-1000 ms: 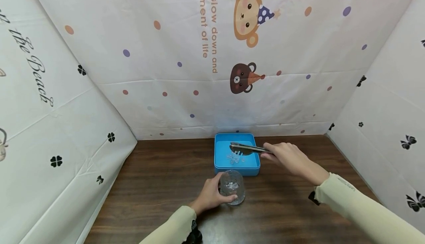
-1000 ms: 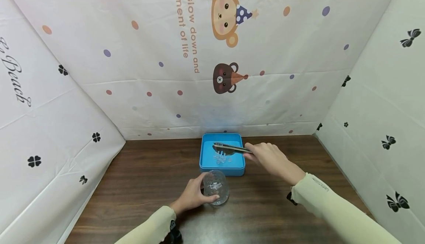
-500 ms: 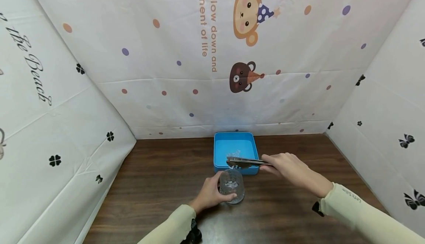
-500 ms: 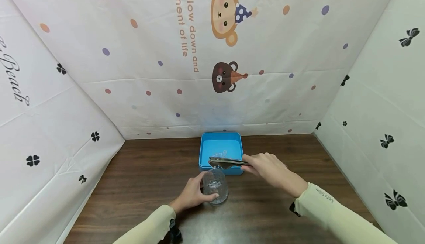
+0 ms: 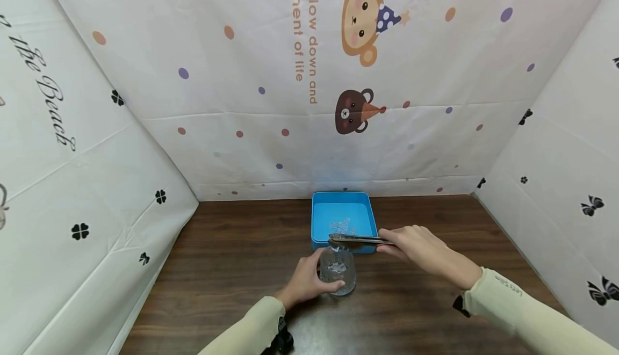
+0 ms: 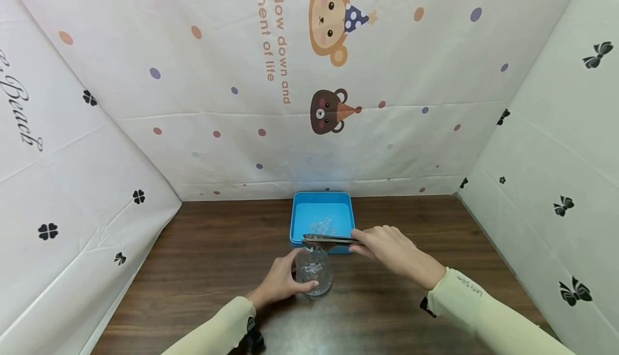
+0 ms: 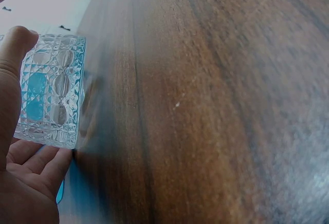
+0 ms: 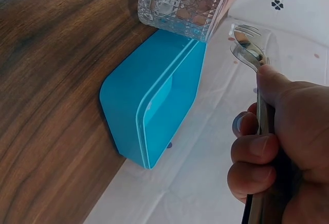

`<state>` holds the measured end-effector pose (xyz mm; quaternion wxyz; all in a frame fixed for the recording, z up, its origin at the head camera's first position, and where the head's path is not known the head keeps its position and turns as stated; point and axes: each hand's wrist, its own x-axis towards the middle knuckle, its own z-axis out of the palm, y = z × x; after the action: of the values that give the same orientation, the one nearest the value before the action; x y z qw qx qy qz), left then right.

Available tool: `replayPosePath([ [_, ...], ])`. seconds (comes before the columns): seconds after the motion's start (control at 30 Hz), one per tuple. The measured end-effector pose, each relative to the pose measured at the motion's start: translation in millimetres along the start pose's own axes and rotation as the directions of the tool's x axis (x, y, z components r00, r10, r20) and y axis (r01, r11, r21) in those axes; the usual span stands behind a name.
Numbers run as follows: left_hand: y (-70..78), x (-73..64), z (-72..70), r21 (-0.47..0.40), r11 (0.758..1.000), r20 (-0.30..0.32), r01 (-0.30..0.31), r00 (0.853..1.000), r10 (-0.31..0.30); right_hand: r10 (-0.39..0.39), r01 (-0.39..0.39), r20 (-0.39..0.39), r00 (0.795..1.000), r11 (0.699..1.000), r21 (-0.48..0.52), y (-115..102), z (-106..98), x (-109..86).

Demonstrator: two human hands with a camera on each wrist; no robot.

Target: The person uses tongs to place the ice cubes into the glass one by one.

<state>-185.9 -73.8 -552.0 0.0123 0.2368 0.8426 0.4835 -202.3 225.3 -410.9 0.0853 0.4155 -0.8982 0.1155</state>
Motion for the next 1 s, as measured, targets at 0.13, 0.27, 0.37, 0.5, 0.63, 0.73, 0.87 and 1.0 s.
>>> replayPosePath([
  [0.13, 1.0, 0.4, -1.3, 0.023, 1.000, -0.005, -0.002, 1.000, 0.002, -0.010, 0.010, -0.009, 1.000, 1.000, -0.001, 0.5, 0.7, -0.6],
  [0.27, 1.0, 0.7, -2.6, 0.050, 0.999, 0.001, 0.011, 1.000, -0.011, -0.007, 0.007, -0.014, 1.000, 1.000, -0.022, 1.4, 2.6, -1.3],
  [0.37, 1.2, 0.7, -3.3, 0.055, 0.998, 0.010, 0.037, 0.999, -0.037, 0.005, -0.006, -0.014, 1.000, 0.999, -0.050, 2.5, 5.0, -1.8],
  [0.5, 0.7, 0.6, -3.6, 0.061, 0.996, 0.014, 0.057, 0.998, -0.058, 0.006, -0.009, -0.027, 1.000, 0.996, -0.093, 3.4, 8.0, -2.8],
  [0.63, -0.4, 0.6, -2.7, 0.047, 0.998, 0.012, 0.044, 0.999, -0.045, 0.013, -0.016, -0.031, 0.999, 0.993, -0.113, 3.4, 9.3, -3.4],
  [0.73, -0.8, 0.3, -1.8, 0.024, 0.999, 0.010, 0.036, 0.999, -0.036, 0.026, -0.028, -0.019, 0.999, 0.993, -0.113, 3.0, 9.3, -3.4],
  [0.87, -1.1, -0.4, -0.6, 0.012, 0.999, 0.007, 0.036, 0.999, -0.036, 0.035, -0.036, -0.012, 0.999, 0.993, -0.110, 2.7, 9.3, -3.4],
  [1.0, -0.7, -0.6, 0.1, 0.007, 0.999, 0.005, 0.034, 0.999, -0.034, 0.041, -0.042, -0.009, 0.999, 0.993, -0.106, 2.4, 9.8, -3.6],
])
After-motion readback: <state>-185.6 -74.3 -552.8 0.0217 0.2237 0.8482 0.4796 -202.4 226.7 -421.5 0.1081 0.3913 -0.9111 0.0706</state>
